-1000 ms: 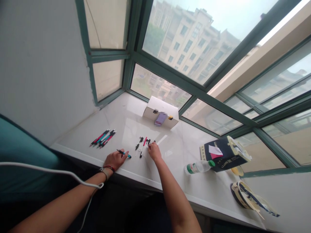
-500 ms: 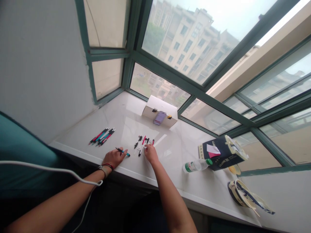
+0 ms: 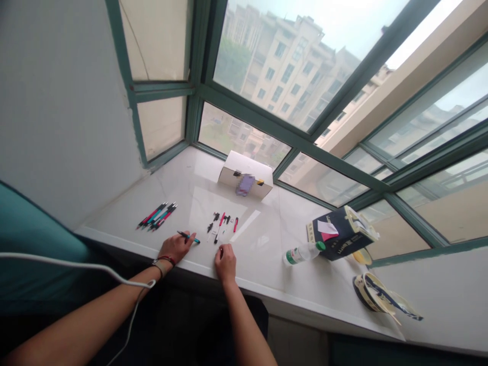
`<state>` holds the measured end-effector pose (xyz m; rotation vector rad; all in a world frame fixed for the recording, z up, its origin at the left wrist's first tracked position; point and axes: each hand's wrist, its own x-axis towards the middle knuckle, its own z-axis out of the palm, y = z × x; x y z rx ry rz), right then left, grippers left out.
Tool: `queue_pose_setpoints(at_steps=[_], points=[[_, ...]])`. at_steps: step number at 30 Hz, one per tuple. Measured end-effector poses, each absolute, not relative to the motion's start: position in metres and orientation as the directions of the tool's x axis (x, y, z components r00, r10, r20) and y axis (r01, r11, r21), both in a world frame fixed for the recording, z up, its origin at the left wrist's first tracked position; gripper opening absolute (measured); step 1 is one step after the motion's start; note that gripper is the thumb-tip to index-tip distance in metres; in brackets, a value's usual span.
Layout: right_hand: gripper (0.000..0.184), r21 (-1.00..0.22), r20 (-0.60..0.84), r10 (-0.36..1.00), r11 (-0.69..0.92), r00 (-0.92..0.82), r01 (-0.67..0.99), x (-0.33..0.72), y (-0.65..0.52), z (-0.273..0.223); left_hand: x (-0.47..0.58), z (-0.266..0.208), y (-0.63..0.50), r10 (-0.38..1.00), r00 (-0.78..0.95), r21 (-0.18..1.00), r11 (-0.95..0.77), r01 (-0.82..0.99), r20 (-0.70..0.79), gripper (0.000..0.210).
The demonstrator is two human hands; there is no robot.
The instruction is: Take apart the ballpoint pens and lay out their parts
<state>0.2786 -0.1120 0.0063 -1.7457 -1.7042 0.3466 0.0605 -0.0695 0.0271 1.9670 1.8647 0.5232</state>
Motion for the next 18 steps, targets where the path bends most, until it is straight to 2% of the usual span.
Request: queue_pose_setpoints(at_steps=[3, 5, 7, 10, 13, 15, 18], points=[[0.017, -0.645, 0.252, 0.955, 0.048, 0.153, 0.763, 0.274, -0.120, 0.007, 0.056, 0.026, -0.071, 1.000, 0.028, 0.595, -0.023, 0.803, 0.002, 0.057], [0.016, -0.685, 0.246, 0.950, 0.030, 0.194, 0.727, 0.275, -0.120, 0.008, 0.058, 0.024, -0.073, 0.999, 0.006, 0.703, 0.026, 0.711, -0.043, 0.060], [0.015, -0.714, 0.234, 0.947, 0.014, 0.219, 0.700, 0.277, -0.118, 0.011, 0.068, 0.022, -0.076, 0.997, -0.013, 0.829, 0.069, 0.555, -0.075, 0.064], [0.028, -0.786, 0.176, 0.944, -0.035, 0.278, 0.617, 0.282, -0.118, 0.014, 0.102, 0.021, -0.085, 0.984, 0.124, 0.972, 0.099, 0.215, -0.127, 0.061], [0.049, -0.898, 0.059, 0.945, -0.090, 0.322, 0.430, 0.291, -0.122, 0.014, 0.141, 0.021, -0.096, 0.949, 0.235, 0.976, 0.218, -0.004, -0.211, 0.062], [0.057, -0.937, -0.017, 0.955, -0.118, 0.295, 0.330, 0.298, -0.125, 0.012, 0.160, 0.019, -0.099, 0.933, 0.297, 0.975, 0.220, -0.017, -0.205, 0.060], [0.055, -0.955, -0.042, 0.971, -0.109, 0.237, 0.277, 0.305, -0.128, 0.007, 0.171, 0.015, -0.095, 0.913, 0.338, 0.970, 0.242, 0.004, -0.229, 0.056]])
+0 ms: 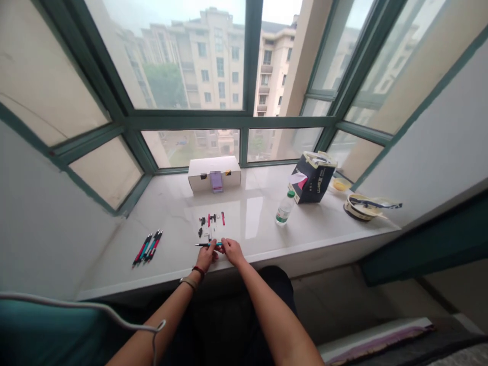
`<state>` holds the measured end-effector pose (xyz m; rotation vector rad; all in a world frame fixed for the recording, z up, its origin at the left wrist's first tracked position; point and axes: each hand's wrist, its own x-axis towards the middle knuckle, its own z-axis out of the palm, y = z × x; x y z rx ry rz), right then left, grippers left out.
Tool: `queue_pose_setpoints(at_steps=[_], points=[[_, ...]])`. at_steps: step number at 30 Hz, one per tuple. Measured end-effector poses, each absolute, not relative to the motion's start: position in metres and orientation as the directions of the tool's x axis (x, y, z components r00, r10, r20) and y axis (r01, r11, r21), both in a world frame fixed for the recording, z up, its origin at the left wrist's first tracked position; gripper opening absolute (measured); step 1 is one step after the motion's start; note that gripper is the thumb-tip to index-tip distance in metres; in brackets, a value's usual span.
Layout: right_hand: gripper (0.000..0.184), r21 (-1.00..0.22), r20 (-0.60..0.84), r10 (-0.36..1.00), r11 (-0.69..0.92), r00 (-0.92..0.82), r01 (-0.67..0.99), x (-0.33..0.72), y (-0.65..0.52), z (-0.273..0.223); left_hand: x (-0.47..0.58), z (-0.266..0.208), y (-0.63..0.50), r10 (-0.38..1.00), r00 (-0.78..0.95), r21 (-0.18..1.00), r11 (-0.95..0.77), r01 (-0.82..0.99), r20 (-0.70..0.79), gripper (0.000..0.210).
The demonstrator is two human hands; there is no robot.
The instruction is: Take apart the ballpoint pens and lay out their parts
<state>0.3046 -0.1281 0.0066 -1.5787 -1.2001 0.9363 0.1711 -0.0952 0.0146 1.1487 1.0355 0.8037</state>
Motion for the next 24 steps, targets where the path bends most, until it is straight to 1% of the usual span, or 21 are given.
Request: queue_pose_setpoints(at_steps=[3, 5, 7, 10, 12, 13, 14, 16, 17, 18, 19, 21, 22, 24], points=[[0.049, -0.948, -0.007, 0.968, -0.086, 0.250, 0.307, 0.307, -0.128, 0.005, 0.167, 0.011, -0.088, 0.885, 0.347, 0.945, 0.328, 0.009, -0.310, 0.054], [0.048, -0.933, 0.013, 0.969, -0.077, 0.247, 0.351, 0.307, -0.128, 0.006, 0.162, 0.010, -0.085, 0.889, 0.307, 0.929, 0.367, -0.032, -0.341, 0.051], [0.046, -0.916, 0.039, 0.980, -0.042, 0.193, 0.400, 0.307, -0.129, 0.008, 0.160, 0.010, -0.085, 0.902, 0.260, 0.920, 0.379, -0.100, -0.344, 0.050], [0.042, -0.884, 0.082, 0.994, 0.040, 0.069, 0.466, 0.305, -0.132, 0.012, 0.161, 0.013, -0.088, 0.923, 0.210, 0.911, 0.362, -0.197, -0.322, 0.051], [0.039, -0.876, 0.098, 0.994, 0.065, 0.045, 0.477, 0.304, -0.134, 0.013, 0.165, 0.016, -0.089, 0.943, 0.160, 0.924, 0.320, -0.207, -0.291, 0.056], [0.037, -0.879, 0.103, 0.993, 0.062, 0.061, 0.472, 0.303, -0.135, 0.014, 0.167, 0.018, -0.089, 0.955, 0.127, 0.940, 0.288, -0.181, -0.268, 0.058], [0.037, -0.887, 0.101, 0.991, 0.048, 0.091, 0.459, 0.302, -0.135, 0.014, 0.168, 0.020, -0.089, 0.968, 0.097, 0.961, 0.244, -0.126, -0.233, 0.060], [0.042, -0.920, 0.067, 0.984, -0.003, 0.165, 0.392, 0.302, -0.135, 0.013, 0.167, 0.026, -0.088, 0.989, 0.078, 0.991, 0.117, 0.069, -0.122, 0.061], [0.045, -0.941, 0.037, 0.980, -0.032, 0.195, 0.336, 0.302, -0.134, 0.012, 0.165, 0.029, -0.088, 0.994, 0.099, 0.980, 0.031, 0.196, -0.051, 0.059], [0.048, -0.962, 0.001, 0.977, -0.058, 0.215, 0.267, 0.303, -0.133, 0.011, 0.162, 0.033, -0.087, 0.989, 0.145, 0.942, -0.065, 0.328, 0.018, 0.055], [0.052, -0.979, -0.036, 0.974, -0.080, 0.223, 0.189, 0.304, -0.132, 0.010, 0.159, 0.036, -0.087, 0.975, 0.213, 0.879, -0.160, 0.449, 0.068, 0.051], [0.059, -0.992, -0.092, 0.973, -0.107, 0.213, 0.059, 0.306, -0.129, 0.008, 0.152, 0.040, -0.088, 0.929, 0.358, 0.712, -0.318, 0.626, 0.100, 0.043], [0.062, -0.993, -0.106, 0.973, -0.113, 0.204, 0.024, 0.307, -0.127, 0.007, 0.148, 0.041, -0.088, 0.902, 0.423, 0.630, -0.381, 0.677, 0.090, 0.041], [0.063, -0.994, -0.103, 0.976, -0.108, 0.190, 0.012, 0.308, -0.125, 0.005, 0.142, 0.042, -0.090, 0.852, 0.519, 0.499, -0.477, 0.724, 0.061, 0.037]])
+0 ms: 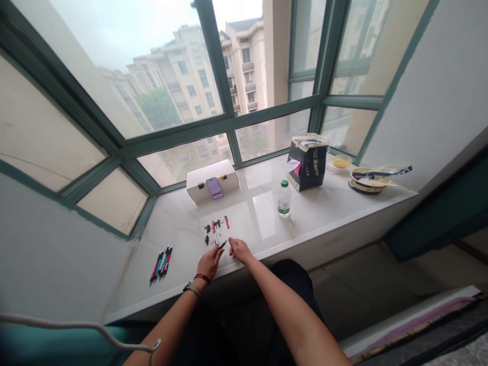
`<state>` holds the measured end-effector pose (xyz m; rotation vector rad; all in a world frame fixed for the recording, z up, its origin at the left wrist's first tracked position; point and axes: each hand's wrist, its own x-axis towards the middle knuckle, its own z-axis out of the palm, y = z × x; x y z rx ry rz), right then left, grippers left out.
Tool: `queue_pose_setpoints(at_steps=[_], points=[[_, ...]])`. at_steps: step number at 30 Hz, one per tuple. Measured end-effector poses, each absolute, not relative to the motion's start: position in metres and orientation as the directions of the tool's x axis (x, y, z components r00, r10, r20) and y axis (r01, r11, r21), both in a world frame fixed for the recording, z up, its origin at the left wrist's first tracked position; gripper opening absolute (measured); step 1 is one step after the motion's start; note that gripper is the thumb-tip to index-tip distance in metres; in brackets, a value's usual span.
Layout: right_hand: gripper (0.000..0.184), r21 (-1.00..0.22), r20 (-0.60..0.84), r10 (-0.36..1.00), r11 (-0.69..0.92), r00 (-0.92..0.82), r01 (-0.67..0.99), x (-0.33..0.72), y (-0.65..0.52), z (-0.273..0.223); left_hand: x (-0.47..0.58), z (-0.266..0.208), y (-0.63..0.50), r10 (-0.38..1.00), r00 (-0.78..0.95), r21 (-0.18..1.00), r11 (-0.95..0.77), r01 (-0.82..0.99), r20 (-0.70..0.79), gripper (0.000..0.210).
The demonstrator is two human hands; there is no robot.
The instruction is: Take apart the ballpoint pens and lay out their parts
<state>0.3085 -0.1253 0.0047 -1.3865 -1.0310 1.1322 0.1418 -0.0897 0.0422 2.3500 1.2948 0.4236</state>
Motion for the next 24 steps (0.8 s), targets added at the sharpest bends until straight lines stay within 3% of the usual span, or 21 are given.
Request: queue_pose_setpoints(at_steps=[7, 14, 20, 24], points=[[0.064, -0.990, -0.053, 0.986, -0.073, 0.159, 0.123, 0.308, -0.125, 0.002, 0.132, 0.039, -0.090, 0.754, 0.656, 0.261, -0.636, 0.726, 0.015, 0.037], [0.063, -0.990, -0.062, 0.973, -0.088, 0.221, 0.109, 0.309, -0.123, 0.002, 0.132, 0.045, -0.087, 0.743, 0.655, 0.436, -0.640, 0.632, 0.142, 0.030], [0.057, -0.996, -0.092, 0.975, -0.093, 0.200, -0.005, 0.311, -0.123, 0.003, 0.140, 0.057, -0.086, 0.820, 0.572, 0.306, -0.540, 0.784, -0.020, 0.046], [0.054, -0.996, -0.094, 0.975, -0.090, 0.201, -0.028, 0.311, -0.124, 0.004, 0.141, 0.060, -0.084, 0.797, 0.603, 0.361, -0.549, 0.754, -0.048, 0.039]])
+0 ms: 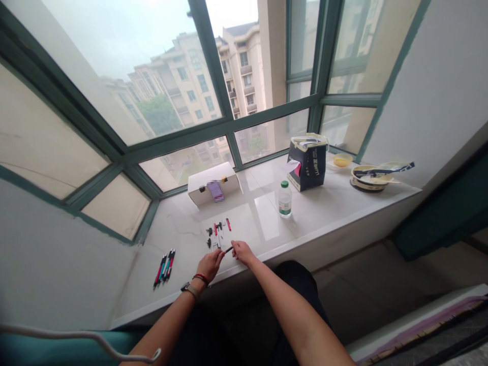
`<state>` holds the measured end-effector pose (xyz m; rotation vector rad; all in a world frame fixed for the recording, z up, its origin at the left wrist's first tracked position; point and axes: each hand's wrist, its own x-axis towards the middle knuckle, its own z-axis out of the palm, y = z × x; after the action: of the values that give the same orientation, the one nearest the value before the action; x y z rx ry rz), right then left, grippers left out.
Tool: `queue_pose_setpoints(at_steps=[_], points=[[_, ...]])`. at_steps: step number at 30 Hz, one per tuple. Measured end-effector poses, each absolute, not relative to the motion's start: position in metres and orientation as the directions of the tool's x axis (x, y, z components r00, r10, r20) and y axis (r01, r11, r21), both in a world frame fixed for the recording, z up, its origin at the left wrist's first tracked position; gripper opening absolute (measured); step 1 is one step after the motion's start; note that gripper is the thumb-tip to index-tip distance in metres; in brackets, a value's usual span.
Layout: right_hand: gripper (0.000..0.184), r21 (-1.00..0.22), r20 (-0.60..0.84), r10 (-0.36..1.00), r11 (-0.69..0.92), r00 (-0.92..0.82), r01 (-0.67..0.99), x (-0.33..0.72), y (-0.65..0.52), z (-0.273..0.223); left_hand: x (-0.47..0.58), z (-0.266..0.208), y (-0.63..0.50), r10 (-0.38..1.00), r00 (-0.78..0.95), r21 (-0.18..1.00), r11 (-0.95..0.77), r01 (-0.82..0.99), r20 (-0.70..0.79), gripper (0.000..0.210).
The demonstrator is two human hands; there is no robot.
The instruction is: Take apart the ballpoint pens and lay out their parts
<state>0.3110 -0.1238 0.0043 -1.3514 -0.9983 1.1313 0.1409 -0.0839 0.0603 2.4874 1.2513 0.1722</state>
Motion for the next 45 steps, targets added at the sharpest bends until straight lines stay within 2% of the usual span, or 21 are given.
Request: queue_pose_setpoints(at_steps=[3, 6, 11, 13, 21, 24, 30, 36, 38, 40, 43, 45], points=[[0.054, -0.994, -0.105, 0.976, -0.101, 0.192, -0.029, 0.311, -0.124, 0.005, 0.138, 0.062, -0.083, 0.764, 0.644, 0.445, -0.567, 0.693, -0.030, 0.029], [0.055, -0.995, -0.100, 0.977, -0.100, 0.186, -0.013, 0.310, -0.124, 0.006, 0.134, 0.064, -0.082, 0.745, 0.667, 0.466, -0.588, 0.661, -0.006, 0.026], [0.052, -0.996, -0.083, 0.983, -0.087, 0.162, 0.015, 0.310, -0.125, 0.004, 0.131, 0.065, -0.076, 0.724, 0.689, 0.528, -0.571, 0.628, -0.036, 0.045], [0.051, -0.995, -0.080, 0.984, -0.088, 0.159, 0.044, 0.310, -0.124, 0.004, 0.131, 0.063, -0.076, 0.729, 0.683, 0.552, -0.548, 0.628, -0.054, 0.044], [0.047, -0.995, -0.082, 0.980, -0.092, 0.180, 0.045, 0.310, -0.123, 0.004, 0.127, 0.062, -0.078, 0.722, 0.690, 0.529, -0.569, 0.630, -0.045, 0.025], [0.048, -0.994, -0.083, 0.978, -0.094, 0.192, 0.049, 0.310, -0.124, 0.005, 0.125, 0.065, -0.078, 0.717, 0.697, 0.543, -0.573, 0.614, -0.033, 0.026], [0.048, -0.995, -0.102, 0.975, -0.100, 0.199, -0.023, 0.311, -0.124, 0.004, 0.116, 0.068, -0.075, 0.783, 0.620, 0.495, -0.521, 0.696, -0.049, 0.042], [0.030, -0.979, -0.149, 0.957, -0.108, 0.248, -0.171, 0.312, -0.125, 0.005, 0.088, 0.050, -0.073, 0.894, 0.447, 0.545, -0.394, 0.740, 0.040, 0.036], [0.028, -0.973, -0.165, 0.951, -0.114, 0.262, -0.199, 0.312, -0.125, 0.005, 0.076, 0.040, -0.075, 0.939, 0.343, 0.522, -0.313, 0.793, 0.042, 0.034], [0.028, -0.970, -0.169, 0.946, -0.110, 0.275, -0.217, 0.311, -0.125, 0.004, 0.067, 0.031, -0.080, 0.958, 0.284, 0.444, -0.267, 0.855, 0.030, 0.032], [0.027, -0.976, -0.152, 0.945, -0.097, 0.291, -0.196, 0.308, -0.124, -0.001, 0.062, 0.024, -0.088, 0.960, 0.279, 0.315, -0.275, 0.908, 0.032, 0.029], [0.025, -0.985, -0.144, 0.940, -0.107, 0.308, -0.132, 0.308, -0.124, -0.003, 0.063, 0.022, -0.092, 0.963, 0.263, 0.276, -0.269, 0.923, 0.059, 0.030]])
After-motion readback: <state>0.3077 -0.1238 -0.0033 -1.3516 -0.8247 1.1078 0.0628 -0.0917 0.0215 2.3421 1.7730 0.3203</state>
